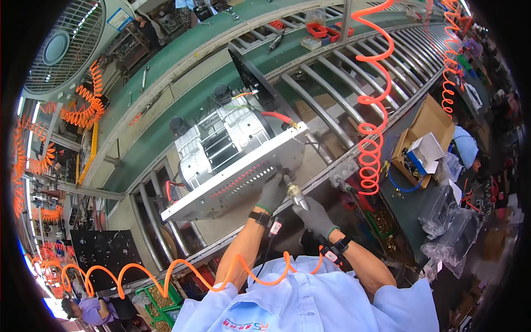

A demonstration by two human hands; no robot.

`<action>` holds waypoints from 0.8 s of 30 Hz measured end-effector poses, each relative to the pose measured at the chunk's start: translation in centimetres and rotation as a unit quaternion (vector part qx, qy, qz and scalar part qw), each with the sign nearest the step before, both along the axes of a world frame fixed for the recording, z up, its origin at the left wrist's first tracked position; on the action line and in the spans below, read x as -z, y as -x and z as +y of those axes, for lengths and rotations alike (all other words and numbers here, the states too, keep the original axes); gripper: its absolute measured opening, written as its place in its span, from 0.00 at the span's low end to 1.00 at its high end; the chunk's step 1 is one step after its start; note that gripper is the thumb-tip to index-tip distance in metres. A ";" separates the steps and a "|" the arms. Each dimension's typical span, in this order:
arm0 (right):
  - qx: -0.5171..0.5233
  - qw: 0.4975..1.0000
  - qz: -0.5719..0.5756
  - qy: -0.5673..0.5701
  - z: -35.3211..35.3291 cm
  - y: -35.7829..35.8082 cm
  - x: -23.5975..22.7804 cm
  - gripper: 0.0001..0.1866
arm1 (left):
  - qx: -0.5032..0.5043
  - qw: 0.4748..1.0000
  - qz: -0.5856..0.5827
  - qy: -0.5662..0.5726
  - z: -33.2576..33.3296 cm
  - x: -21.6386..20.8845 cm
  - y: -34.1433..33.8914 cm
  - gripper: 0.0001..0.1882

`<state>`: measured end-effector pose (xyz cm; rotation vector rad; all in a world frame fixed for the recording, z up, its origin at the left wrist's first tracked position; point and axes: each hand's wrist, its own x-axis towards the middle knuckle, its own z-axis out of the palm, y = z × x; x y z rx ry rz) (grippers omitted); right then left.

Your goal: The person lifts a motor and places it onto a metal chassis, then retrieves screws and washers from bins to secure the motor using a pneumatic screwdriver.

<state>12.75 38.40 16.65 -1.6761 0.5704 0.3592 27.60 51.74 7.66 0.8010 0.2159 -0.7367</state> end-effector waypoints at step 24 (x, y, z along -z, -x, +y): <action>0.004 0.999 -0.046 -0.006 0.5 2.2 -9.7 0.21 | 0.030 0.995 -0.086 0.041 0.3 -11.3 0.7 0.18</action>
